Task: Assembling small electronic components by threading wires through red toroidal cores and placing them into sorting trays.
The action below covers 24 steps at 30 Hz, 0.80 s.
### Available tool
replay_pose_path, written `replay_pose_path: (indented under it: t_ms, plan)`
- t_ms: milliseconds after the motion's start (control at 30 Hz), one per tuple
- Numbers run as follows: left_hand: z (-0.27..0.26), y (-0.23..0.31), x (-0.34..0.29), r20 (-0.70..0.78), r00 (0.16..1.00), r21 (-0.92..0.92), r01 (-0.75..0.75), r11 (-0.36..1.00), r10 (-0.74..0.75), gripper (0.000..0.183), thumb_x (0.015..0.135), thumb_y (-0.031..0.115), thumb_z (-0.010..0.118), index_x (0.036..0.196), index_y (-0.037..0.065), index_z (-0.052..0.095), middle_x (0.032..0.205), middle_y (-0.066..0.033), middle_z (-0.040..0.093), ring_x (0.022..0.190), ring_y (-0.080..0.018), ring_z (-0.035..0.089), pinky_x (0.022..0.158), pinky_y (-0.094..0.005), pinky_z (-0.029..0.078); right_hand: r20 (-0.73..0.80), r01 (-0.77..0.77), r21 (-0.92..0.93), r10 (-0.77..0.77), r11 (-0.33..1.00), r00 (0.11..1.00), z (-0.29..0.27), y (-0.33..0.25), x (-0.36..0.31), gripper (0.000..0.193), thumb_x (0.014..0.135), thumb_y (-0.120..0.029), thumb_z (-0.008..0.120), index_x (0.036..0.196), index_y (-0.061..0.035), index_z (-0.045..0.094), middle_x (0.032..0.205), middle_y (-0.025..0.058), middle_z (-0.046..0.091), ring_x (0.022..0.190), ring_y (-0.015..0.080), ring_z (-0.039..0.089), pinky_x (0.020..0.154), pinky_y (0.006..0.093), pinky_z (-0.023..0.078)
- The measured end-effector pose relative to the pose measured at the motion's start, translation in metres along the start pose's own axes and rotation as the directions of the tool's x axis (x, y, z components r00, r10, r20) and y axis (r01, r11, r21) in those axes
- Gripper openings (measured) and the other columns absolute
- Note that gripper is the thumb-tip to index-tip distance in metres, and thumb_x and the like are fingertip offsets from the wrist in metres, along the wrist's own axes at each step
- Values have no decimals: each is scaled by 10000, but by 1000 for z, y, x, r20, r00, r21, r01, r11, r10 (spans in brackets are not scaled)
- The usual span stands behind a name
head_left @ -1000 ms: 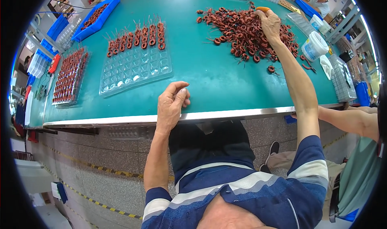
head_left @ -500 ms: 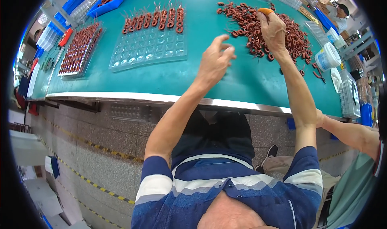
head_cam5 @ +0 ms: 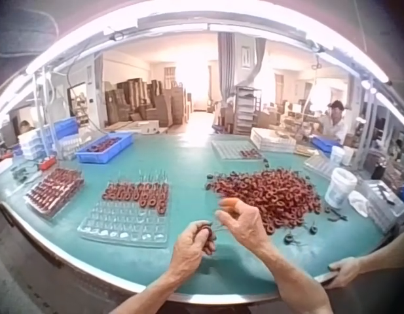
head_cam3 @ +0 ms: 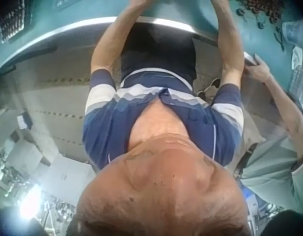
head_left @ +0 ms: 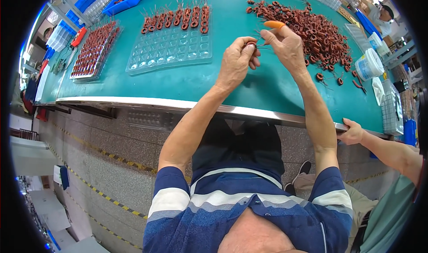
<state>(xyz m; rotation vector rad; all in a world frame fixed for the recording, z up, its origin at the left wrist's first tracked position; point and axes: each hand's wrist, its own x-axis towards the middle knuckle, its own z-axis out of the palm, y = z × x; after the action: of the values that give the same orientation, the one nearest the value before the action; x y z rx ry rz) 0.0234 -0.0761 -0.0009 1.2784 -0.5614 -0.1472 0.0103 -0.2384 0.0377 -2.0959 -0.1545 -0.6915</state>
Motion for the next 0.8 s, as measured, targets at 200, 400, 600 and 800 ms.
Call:
replay_pose_path:
  t_ms: [200, 400, 600, 800]
  plan:
    - [5, -1, -4, 75, 997, 44, 6, 999, -9, 256, 987, 131, 455, 1158, -50, 511, 849, -80, 590, 664, -128, 589, 574, -250, 494, 195, -126, 135, 99, 983, 976, 1, 14, 0, 326, 919, -324, 617, 982, -11, 682, 807, 43, 685, 748, 97, 621, 646, 240, 487]
    - [3, 2, 0, 33, 999, 53, 18, 998, -20, 220, 977, 130, 452, 1103, -42, 508, 768, -48, 556, 624, -108, 566, 540, -245, 467, 140, -83, -45, 89, 996, 986, -2, 15, 0, 278, 905, -287, 639, 941, -16, 694, 839, 47, 677, 755, 116, 601, 664, 278, 472]
    - [-1, 0, 4, 7, 961, -338, 264, 903, -278, 214, 983, 181, 499, 1076, -5, 553, 808, -50, 572, 647, -133, 574, 580, -262, 478, -35, 385, -257, -407, 886, 913, 8, 11, -4, 175, 845, -191, 685, 878, -19, 689, 899, 82, 648, 844, 229, 607, 723, 331, 491]
    - [-8, -4, 10, -57, 946, -280, 291, 915, -318, 204, 958, 190, 555, 968, -8, 602, 780, -46, 582, 654, -133, 580, 590, -258, 486, 10, 577, -479, -653, 662, 757, 13, 9, -6, 133, 776, -144, 724, 769, -35, 647, 874, 32, 622, 905, 218, 586, 793, 373, 452]
